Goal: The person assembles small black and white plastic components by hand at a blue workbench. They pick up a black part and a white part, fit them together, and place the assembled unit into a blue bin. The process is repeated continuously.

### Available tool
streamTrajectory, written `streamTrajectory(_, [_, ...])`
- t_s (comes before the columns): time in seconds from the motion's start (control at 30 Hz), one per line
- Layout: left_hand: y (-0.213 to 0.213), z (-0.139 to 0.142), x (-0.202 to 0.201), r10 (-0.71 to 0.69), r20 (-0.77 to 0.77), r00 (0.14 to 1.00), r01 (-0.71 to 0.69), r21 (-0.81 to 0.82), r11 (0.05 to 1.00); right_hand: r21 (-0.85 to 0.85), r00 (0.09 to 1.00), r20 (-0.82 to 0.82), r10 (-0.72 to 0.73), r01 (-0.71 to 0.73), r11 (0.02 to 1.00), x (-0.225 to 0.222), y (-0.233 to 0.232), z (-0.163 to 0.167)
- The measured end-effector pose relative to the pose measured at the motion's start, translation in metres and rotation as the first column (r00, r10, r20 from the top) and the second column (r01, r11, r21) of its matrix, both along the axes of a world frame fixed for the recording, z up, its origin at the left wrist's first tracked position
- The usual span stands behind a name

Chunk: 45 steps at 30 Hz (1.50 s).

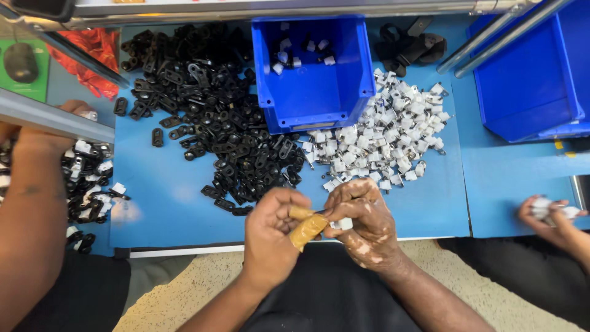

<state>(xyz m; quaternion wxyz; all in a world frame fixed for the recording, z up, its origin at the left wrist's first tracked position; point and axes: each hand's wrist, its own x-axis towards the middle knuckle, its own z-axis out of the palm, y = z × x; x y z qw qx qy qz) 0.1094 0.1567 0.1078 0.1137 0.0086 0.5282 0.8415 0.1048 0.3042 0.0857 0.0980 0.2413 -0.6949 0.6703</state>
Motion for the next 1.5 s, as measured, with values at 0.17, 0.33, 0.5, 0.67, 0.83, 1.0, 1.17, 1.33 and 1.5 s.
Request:
streamTrajectory(0.17, [-0.008,-0.003,0.008,0.076,-0.002,0.997,-0.076,0.052,0.996,-0.023,0.995,0.041,-0.092,0.093,0.995,-0.002,-0.006,-0.007])
streamTrajectory(0.33, [-0.007,-0.016,0.003,0.131,-0.080,0.988,-0.135,-0.043,0.990,0.075,0.994,0.020,-0.107,0.105,0.992,-0.005,-0.016,-0.008])
streamTrajectory(0.5, [-0.009,-0.017,0.003,0.164,-0.244,0.956,-0.186,-0.066,0.980,-0.159,0.976,0.199,-0.084,0.117,0.980,-0.010,-0.020,-0.009])
streamTrajectory(0.67, [-0.001,-0.017,-0.014,0.154,-0.116,0.981,-0.152,0.031,0.988,0.132,1.000,0.006,0.014,-0.014,0.991,-0.014,-0.007,-0.008])
streamTrajectory(0.83, [-0.001,-0.013,-0.017,0.045,0.010,0.999,-0.045,0.062,0.997,0.232,0.986,-0.153,-0.073,0.108,0.967,-0.013,0.002,-0.004])
streamTrajectory(1.0, [0.008,-0.016,-0.016,-0.073,0.083,0.994,0.069,0.046,0.997,0.255,0.931,-0.309,-0.196,0.279,0.926,-0.013,-0.003,-0.008])
streamTrajectory(1.17, [0.006,-0.014,-0.014,-0.020,-0.007,1.000,0.019,-0.130,0.991,0.189,0.927,-0.334,-0.168,0.241,0.952,-0.011,-0.005,-0.018])
streamTrajectory(1.33, [0.007,-0.010,-0.008,-0.012,-0.078,0.997,-0.005,-0.220,0.976,0.123,0.958,-0.270,-0.096,0.133,0.983,-0.008,-0.001,-0.032])
streamTrajectory(1.5, [0.006,-0.015,0.000,0.044,-0.216,0.975,-0.107,-0.289,0.951,-0.118,0.995,-0.025,-0.094,0.091,0.989,-0.001,-0.006,-0.038])
